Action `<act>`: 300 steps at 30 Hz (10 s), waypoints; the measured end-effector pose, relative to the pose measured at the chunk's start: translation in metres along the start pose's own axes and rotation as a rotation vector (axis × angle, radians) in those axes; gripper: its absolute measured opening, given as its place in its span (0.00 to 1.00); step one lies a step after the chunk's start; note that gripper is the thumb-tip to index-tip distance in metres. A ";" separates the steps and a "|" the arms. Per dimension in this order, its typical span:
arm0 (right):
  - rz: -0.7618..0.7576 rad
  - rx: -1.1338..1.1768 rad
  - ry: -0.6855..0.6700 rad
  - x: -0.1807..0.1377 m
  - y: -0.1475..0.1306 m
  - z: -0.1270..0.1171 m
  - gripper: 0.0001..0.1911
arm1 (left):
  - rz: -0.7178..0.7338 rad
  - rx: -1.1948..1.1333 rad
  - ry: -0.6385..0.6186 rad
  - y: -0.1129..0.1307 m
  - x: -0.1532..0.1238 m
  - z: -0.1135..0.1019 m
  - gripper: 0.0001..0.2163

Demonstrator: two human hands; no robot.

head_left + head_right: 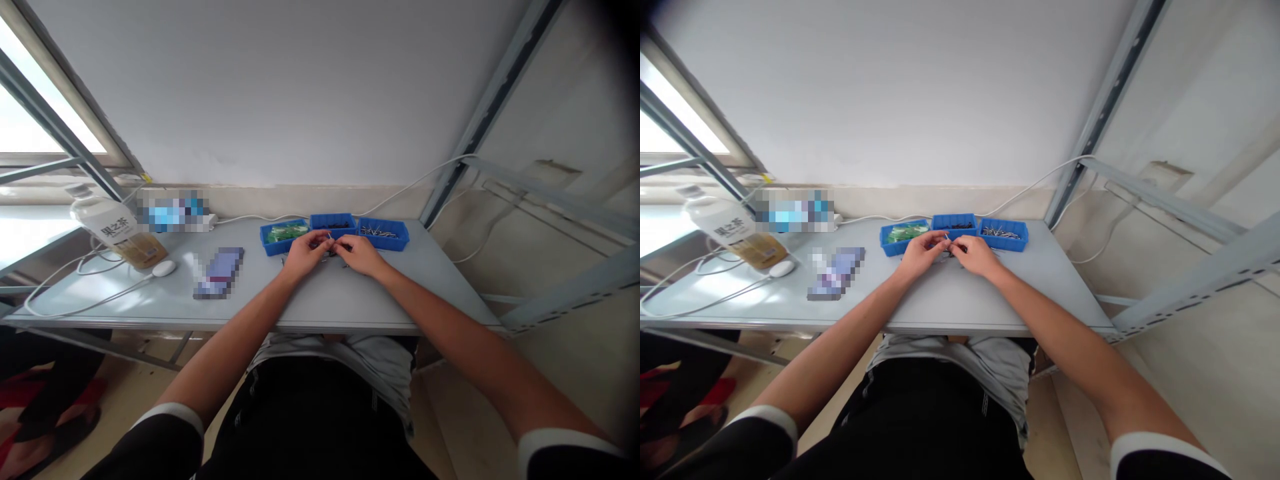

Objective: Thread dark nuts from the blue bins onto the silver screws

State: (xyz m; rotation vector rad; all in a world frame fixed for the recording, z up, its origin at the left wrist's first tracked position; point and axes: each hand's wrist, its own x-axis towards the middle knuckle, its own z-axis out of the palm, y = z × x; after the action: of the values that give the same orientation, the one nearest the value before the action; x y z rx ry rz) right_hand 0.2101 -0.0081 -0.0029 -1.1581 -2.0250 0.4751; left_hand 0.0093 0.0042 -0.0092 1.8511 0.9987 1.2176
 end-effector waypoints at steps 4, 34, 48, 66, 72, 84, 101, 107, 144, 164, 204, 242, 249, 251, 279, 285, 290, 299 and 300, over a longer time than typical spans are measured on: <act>-0.007 0.010 -0.020 0.000 -0.001 0.000 0.15 | 0.002 0.013 -0.009 -0.002 0.001 -0.001 0.18; -0.013 0.141 -0.103 0.000 0.003 0.000 0.13 | -0.026 -0.138 -0.033 -0.004 0.004 -0.002 0.17; -0.003 0.151 -0.039 0.001 0.006 -0.003 0.13 | 0.034 -0.106 -0.070 -0.001 0.005 -0.004 0.14; 0.197 0.499 -0.180 0.000 -0.004 -0.003 0.21 | -0.161 -0.244 -0.072 0.003 0.002 -0.001 0.22; 0.374 0.794 0.075 0.004 0.006 -0.015 0.24 | -0.188 -0.170 -0.012 -0.003 0.004 0.000 0.22; 0.528 0.924 0.276 0.005 0.029 -0.032 0.21 | -0.173 -0.135 -0.007 -0.005 0.003 -0.001 0.20; -0.253 -0.412 -0.225 -0.005 0.027 -0.010 0.16 | -0.126 -0.098 0.019 -0.010 0.005 -0.001 0.21; -0.282 -0.405 -0.222 0.005 0.025 -0.003 0.14 | -0.108 -0.064 0.005 -0.013 0.005 0.000 0.20; 0.049 0.359 0.080 0.006 0.010 0.005 0.20 | 0.021 0.337 -0.056 0.002 -0.005 0.001 0.18; 0.050 0.183 -0.023 0.002 0.003 0.000 0.10 | 0.003 -0.047 0.005 -0.003 0.002 -0.001 0.20; -0.053 0.159 0.024 -0.018 -0.022 -0.004 0.09 | 0.116 0.000 -0.031 0.029 -0.008 -0.003 0.13; 0.069 0.292 0.079 -0.012 -0.013 0.007 0.13 | 0.252 0.118 0.009 0.029 -0.007 -0.012 0.10; 0.112 0.374 0.064 -0.012 -0.011 0.007 0.15 | 0.269 0.162 0.018 0.033 -0.010 -0.007 0.12; 0.111 0.380 0.058 -0.012 -0.012 0.006 0.14 | 0.260 0.147 0.020 0.032 -0.010 -0.006 0.11; 0.120 0.371 0.034 -0.008 -0.005 -0.002 0.14 | 0.195 0.002 -0.029 0.021 -0.003 -0.007 0.09; 0.112 0.408 -0.094 -0.010 -0.017 -0.002 0.15 | 0.146 -0.021 0.017 0.021 -0.004 -0.006 0.11; 0.129 0.434 -0.080 -0.010 -0.018 0.000 0.17 | 0.070 -0.066 0.061 0.013 -0.003 -0.006 0.13; 0.132 0.458 -0.046 -0.009 -0.005 0.007 0.17 | -0.001 -0.119 0.035 0.011 -0.003 -0.006 0.15; 0.127 0.447 -0.052 -0.009 -0.005 0.006 0.17 | 0.012 -0.129 0.026 0.011 -0.003 -0.006 0.15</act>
State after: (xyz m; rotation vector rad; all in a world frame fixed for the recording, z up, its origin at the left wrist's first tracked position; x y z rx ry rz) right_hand 0.2053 -0.0176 -0.0078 -1.0033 -1.7681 0.9737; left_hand 0.0053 -0.0025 0.0016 1.7476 0.9026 1.2849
